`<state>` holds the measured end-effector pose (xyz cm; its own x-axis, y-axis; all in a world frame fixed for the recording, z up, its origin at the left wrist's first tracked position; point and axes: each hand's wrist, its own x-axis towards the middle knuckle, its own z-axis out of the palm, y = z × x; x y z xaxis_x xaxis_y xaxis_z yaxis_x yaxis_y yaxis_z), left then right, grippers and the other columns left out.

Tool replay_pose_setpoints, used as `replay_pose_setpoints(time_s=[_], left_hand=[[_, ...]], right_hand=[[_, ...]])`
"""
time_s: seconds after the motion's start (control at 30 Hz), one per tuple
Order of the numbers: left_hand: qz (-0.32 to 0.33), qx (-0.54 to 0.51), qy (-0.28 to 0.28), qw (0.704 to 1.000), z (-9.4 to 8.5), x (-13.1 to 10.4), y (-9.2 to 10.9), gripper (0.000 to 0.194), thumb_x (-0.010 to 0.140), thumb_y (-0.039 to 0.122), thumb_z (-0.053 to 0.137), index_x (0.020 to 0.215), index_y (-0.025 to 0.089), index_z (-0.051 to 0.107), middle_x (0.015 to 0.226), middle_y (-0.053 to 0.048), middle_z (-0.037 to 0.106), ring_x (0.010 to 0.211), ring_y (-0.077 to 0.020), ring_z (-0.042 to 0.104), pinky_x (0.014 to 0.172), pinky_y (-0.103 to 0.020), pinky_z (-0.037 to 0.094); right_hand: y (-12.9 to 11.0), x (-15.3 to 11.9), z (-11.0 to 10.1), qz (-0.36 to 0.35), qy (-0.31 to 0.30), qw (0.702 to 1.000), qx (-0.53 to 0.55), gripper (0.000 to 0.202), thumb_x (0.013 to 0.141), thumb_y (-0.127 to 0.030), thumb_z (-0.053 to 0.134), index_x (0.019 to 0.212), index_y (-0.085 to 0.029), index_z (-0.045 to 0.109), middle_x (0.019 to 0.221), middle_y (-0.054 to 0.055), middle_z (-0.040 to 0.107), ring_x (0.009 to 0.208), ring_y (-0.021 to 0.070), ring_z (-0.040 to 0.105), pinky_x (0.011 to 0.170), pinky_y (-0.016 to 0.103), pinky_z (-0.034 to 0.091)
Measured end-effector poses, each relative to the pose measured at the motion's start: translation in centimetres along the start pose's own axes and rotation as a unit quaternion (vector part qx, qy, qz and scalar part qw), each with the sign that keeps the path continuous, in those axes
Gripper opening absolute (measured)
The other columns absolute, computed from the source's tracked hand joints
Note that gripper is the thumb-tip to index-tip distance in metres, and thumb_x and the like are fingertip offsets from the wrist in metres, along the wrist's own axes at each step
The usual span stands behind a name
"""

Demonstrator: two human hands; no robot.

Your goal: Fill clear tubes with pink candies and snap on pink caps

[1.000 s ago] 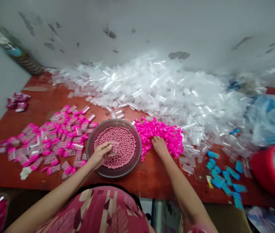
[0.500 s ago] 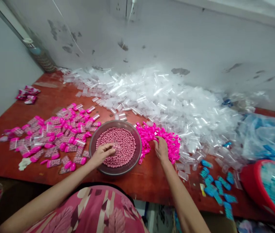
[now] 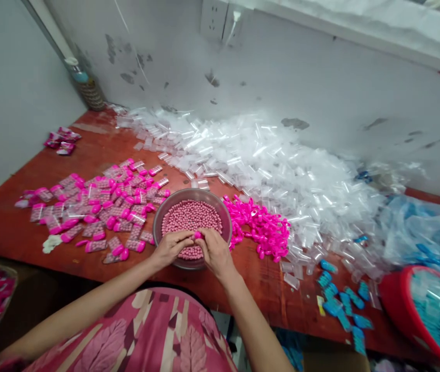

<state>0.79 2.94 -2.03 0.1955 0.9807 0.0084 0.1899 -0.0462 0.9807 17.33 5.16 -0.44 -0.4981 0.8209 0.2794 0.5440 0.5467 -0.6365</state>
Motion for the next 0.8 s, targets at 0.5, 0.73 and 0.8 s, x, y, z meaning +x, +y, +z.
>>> replay_pose_setpoints(time_s=[0.5,0.73,0.8], left_hand=[[0.046,0.034,-0.03,0.998,-1.6,-0.6,0.3,0.024,0.079,0.031,0.047,0.089,0.022,0.066,0.08,-0.003,0.067,0.074,-0.0155,0.059,0.069,-0.022,0.041],[-0.057,-0.116,0.001,0.992,-1.1,0.3,0.8,0.027,0.076,0.03,0.047,0.085,0.012,0.066,0.06,-0.001,0.061,0.051,-0.0114,0.05,0.049,-0.02,0.035],[-0.061,-0.126,0.009,0.99,-1.3,0.3,0.9,0.026,0.076,0.029,0.048,0.086,0.013,0.065,0.062,-0.001,0.062,0.053,-0.0113,0.051,0.05,-0.02,0.036]], right_hand=[[-1.5,-1.2,1.4,-0.013,-0.014,0.998,-0.066,0.022,0.084,-0.022,0.039,0.103,-0.017,0.05,0.082,0.008,0.057,0.079,0.018,0.054,0.07,0.032,0.046],[-1.7,1.5,0.0,0.041,-0.024,0.999,-0.001,0.018,0.083,-0.025,0.043,0.096,-0.019,0.054,0.085,0.006,0.059,0.079,0.0164,0.055,0.071,0.029,0.045],[-1.9,1.9,-0.1,0.066,-0.023,0.997,0.037,0.018,0.083,-0.026,0.043,0.096,-0.02,0.055,0.085,0.005,0.059,0.079,0.0155,0.056,0.069,0.027,0.046]])
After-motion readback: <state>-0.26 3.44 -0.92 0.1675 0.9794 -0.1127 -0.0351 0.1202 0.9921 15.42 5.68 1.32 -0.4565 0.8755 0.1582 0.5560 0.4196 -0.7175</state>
